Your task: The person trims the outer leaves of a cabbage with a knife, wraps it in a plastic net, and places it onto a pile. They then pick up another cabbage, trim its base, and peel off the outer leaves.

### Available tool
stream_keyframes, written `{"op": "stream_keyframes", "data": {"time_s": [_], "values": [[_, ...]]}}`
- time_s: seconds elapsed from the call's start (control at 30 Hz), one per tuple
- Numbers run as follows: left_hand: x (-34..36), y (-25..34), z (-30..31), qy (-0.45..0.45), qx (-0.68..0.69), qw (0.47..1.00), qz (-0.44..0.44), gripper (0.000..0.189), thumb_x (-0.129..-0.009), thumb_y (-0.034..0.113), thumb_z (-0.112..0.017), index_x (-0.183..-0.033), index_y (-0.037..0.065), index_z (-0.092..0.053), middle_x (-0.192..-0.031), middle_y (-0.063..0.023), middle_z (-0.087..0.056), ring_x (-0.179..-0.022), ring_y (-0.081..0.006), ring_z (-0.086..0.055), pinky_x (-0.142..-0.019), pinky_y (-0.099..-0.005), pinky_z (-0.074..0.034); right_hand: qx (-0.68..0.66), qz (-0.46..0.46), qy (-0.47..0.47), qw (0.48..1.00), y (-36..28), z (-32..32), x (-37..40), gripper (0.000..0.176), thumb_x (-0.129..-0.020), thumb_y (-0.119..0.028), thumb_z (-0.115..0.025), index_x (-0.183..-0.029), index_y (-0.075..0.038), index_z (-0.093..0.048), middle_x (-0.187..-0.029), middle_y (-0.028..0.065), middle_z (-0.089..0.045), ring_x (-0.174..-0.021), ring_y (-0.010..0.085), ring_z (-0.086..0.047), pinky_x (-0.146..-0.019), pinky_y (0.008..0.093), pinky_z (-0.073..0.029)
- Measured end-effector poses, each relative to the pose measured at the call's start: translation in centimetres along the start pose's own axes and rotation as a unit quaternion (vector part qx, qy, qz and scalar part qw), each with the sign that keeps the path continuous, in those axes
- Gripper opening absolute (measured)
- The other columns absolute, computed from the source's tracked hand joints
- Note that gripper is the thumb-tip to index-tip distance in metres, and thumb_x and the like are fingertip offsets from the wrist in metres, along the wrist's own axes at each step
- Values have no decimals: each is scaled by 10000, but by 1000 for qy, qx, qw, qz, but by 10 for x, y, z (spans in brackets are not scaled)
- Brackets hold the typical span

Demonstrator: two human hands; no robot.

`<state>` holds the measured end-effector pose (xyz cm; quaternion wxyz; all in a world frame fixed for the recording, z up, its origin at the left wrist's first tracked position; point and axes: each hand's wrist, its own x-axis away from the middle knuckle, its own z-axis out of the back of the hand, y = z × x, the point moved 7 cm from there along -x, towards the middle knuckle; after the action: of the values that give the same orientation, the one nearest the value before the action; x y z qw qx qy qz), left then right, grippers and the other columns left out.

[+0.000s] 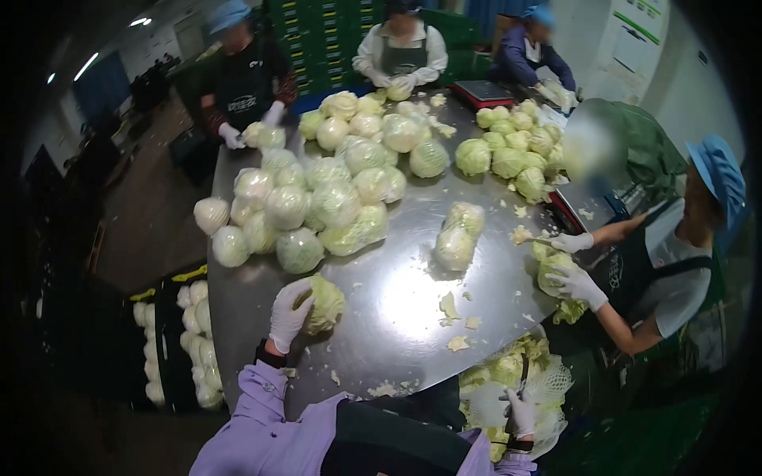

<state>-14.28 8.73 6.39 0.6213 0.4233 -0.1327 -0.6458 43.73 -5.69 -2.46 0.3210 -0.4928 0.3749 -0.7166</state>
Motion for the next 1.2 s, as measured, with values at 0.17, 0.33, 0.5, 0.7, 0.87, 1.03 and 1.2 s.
{"op": "stream_keyframes", "data": {"time_s": [0.17,0.33,0.5,0.7,0.87,1.03,1.2], "values": [[9,-36,7,35,143,977,156,464,-814,178,-704,-1224,32,-542,-1218,-150,-566,-1116,-280,-544,-972,-358,-409,174,64,-117,976,0,-70,-27,319,-915,-236,-571,-1139,-9,-598,-762,45,-646,-464,63,-477,-414,214,-371],[32,-31,-41,-103,171,969,148,581,-827,260,-708,-1304,18,-481,-1276,-173,-512,-1215,-287,-470,-1031,-354,-358,42,10,-218,975,-48,-158,-15,274,-937,-290,-547,-1019,-50,-652,-680,1,-597,-481,62,-473,-463,214,-372],[62,17,-50,-123,170,972,103,734,-792,293,-737,-1382,25,-395,-1386,-182,-406,-1292,-288,-386,-1077,-364,-311,-48,-41,-302,951,-67,-242,-10,307,-972,-301,-503,-1063,-45,-647,-672,-12,-593,-498,60,-478,-473,216,-381],[102,49,-110,-288,421,835,207,920,-799,335,-739,-1447,-35,-201,-1448,-192,-321,-1343,-252,-300,-1109,-356,-252,-72,-112,-279,951,-69,-261,5,356,-975,-320,-496,-1155,-30,-597,-765,-8,-595,-571,75,-525,-479,231,-416],[100,54,-113,-238,469,818,234,687,-859,266,-680,-1400,10,-342,-1411,-165,-377,-1312,-254,-353,-1102,-340,-261,-104,-112,-267,952,-49,-261,-17,364,-981,-300,-484,-1183,-14,-584,-947,11,-618,-793,83,-561,-663,230,-463],[108,64,-90,-241,246,929,134,565,-829,285,-694,-1312,79,-486,-1338,-166,-443,-1248,-311,-431,-1034,-351,-354,-62,134,-212,966,-93,-262,-32,331,-988,-288,-465,-1124,-16,-596,-898,-4,-642,-669,42,-528,-574,194,-435],[63,117,-61,-169,-101,972,-131,633,-779,380,-716,-1305,101,-502,-1306,-176,-471,-1198,-335,-474,-973,-387,-413,1,14,-324,946,-98,-245,-23,325,-985,-289,-468,-1156,-38,-584,-919,12,-655,-625,37,-516,-570,198,-430]]}}
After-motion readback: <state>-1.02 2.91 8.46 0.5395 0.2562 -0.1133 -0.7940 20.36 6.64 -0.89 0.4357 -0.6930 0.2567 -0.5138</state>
